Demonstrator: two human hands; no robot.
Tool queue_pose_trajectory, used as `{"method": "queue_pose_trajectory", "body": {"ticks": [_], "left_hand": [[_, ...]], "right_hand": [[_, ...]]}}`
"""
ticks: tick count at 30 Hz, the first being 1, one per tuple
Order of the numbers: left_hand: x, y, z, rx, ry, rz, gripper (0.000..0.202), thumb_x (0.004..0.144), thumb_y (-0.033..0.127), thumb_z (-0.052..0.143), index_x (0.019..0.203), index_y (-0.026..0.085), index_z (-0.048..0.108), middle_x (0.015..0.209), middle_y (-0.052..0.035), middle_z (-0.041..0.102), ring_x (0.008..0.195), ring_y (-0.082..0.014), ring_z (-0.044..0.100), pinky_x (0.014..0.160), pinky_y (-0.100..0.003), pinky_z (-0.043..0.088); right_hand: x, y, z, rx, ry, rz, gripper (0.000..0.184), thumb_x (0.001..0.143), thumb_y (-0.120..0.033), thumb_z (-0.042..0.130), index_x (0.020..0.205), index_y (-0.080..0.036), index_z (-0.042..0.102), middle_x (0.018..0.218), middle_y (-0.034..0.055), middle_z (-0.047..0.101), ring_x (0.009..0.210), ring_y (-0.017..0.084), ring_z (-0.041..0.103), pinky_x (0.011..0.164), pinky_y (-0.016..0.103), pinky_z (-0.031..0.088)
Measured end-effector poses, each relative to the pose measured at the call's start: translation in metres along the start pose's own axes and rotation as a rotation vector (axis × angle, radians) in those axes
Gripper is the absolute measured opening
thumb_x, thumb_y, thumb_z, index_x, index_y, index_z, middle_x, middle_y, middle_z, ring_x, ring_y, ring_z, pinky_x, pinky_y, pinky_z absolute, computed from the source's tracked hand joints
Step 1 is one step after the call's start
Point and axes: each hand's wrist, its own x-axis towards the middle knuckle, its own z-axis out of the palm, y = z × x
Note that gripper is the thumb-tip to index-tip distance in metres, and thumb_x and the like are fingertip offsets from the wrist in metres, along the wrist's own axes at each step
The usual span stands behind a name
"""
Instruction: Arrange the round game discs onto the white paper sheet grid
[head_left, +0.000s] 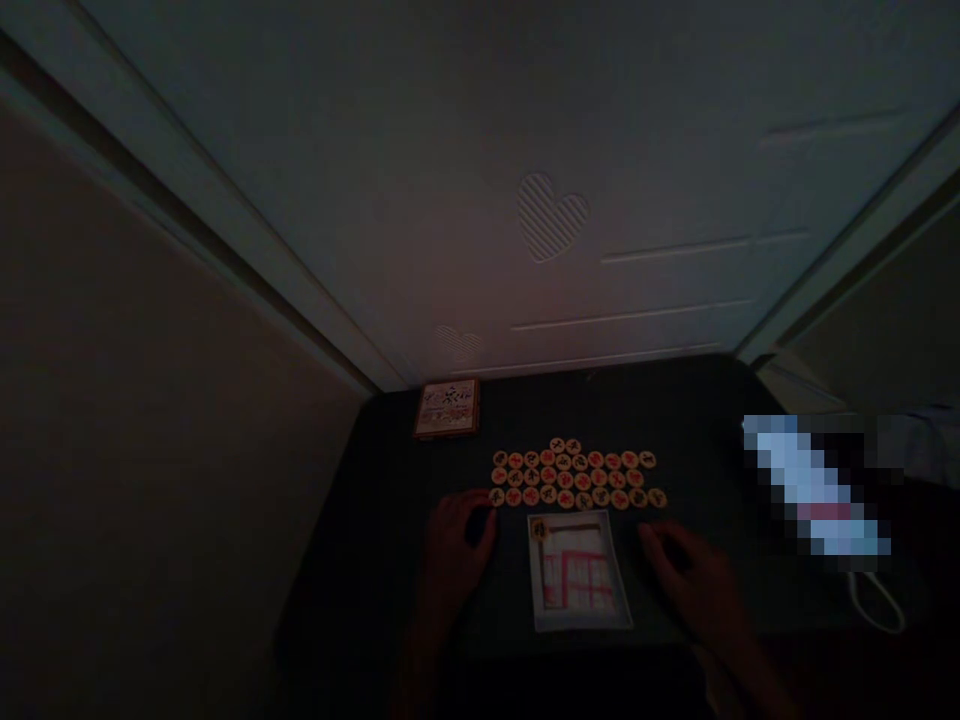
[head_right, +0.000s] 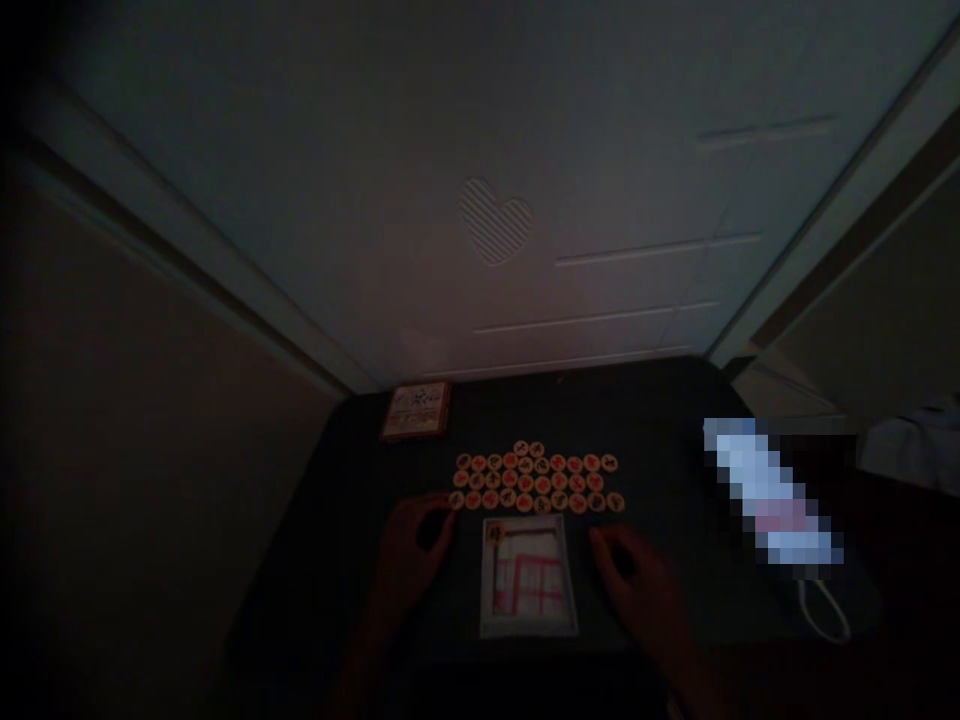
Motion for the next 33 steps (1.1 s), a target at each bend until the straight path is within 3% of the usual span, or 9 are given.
{"method": "queue_pose_trajectory", "body": {"ticks": [17,25,33], "left_hand": [[0.001,-0.002,0.001,0.017,0.008,0.013,0.013,0.094,0.026,0.063,0.107,0.026,0.066,0.113,-0.0056,0.073,0.108,-0.0266,0.067,0.096,-0.047,0.053],[0.0,-0.003,0.001,0.013,0.015,-0.011,0.015,0.095,0.027,0.063,0.109,0.026,0.067,0.112,-0.0054,0.073,0.107,-0.0264,0.067,0.096,-0.047,0.053],[0.001,-0.002,0.001,0.003,0.016,-0.013,0.015,0.095,0.029,0.063,0.109,0.025,0.067,0.116,-0.0063,0.071,0.111,-0.0261,0.066,0.099,-0.048,0.052]], "right_hand": [[-0.002,0.009,-0.002,-0.003,0.031,0.012,0.039,0.097,-0.054,0.052,0.091,-0.024,0.075,0.087,0.0048,0.078,0.078,0.023,0.074,0.069,0.031,0.057],[0.026,0.032,-0.03,-0.127,0.166,-0.162,0.032,0.095,-0.051,0.058,0.107,-0.024,0.071,0.104,0.0091,0.074,0.096,0.026,0.07,0.086,0.04,0.057],[0.034,0.044,-0.026,-0.136,0.101,-0.232,0.031,0.096,-0.047,0.062,0.118,-0.025,0.066,0.115,0.0097,0.07,0.106,0.028,0.066,0.092,0.046,0.055]]}}
